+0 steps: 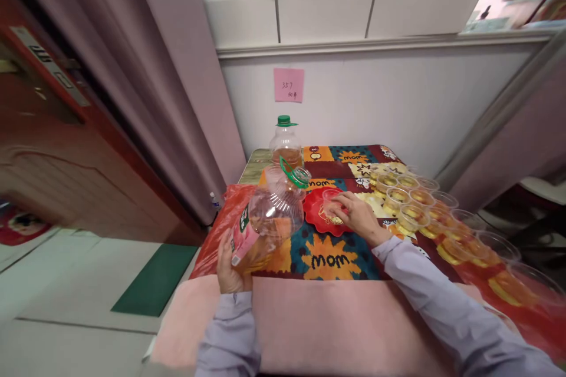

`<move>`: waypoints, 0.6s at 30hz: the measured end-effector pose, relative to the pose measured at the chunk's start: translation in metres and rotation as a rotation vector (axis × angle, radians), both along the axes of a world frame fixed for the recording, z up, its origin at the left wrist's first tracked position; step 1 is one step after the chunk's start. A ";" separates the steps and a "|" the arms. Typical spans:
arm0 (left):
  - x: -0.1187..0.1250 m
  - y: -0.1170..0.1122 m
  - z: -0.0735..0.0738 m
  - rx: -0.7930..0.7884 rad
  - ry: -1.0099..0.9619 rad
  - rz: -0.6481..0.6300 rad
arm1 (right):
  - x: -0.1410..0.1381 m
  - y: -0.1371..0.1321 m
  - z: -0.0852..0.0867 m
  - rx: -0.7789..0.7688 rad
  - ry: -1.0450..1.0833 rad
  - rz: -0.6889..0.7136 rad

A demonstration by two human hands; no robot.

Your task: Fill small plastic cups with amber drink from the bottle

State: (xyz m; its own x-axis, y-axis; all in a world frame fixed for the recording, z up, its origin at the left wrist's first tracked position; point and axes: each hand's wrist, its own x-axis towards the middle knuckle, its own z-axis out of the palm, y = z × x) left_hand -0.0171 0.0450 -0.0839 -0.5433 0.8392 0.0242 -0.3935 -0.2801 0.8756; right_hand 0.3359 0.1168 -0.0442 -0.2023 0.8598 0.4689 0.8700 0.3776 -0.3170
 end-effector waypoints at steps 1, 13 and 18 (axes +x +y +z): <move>0.001 0.000 0.002 0.005 -0.027 0.018 | 0.001 -0.001 0.001 0.012 0.015 -0.004; 0.005 0.000 0.015 0.014 -0.086 0.055 | -0.035 -0.020 0.015 0.142 0.736 -0.125; 0.005 0.000 0.009 0.027 -0.046 0.079 | -0.095 -0.048 0.025 -0.223 1.334 0.301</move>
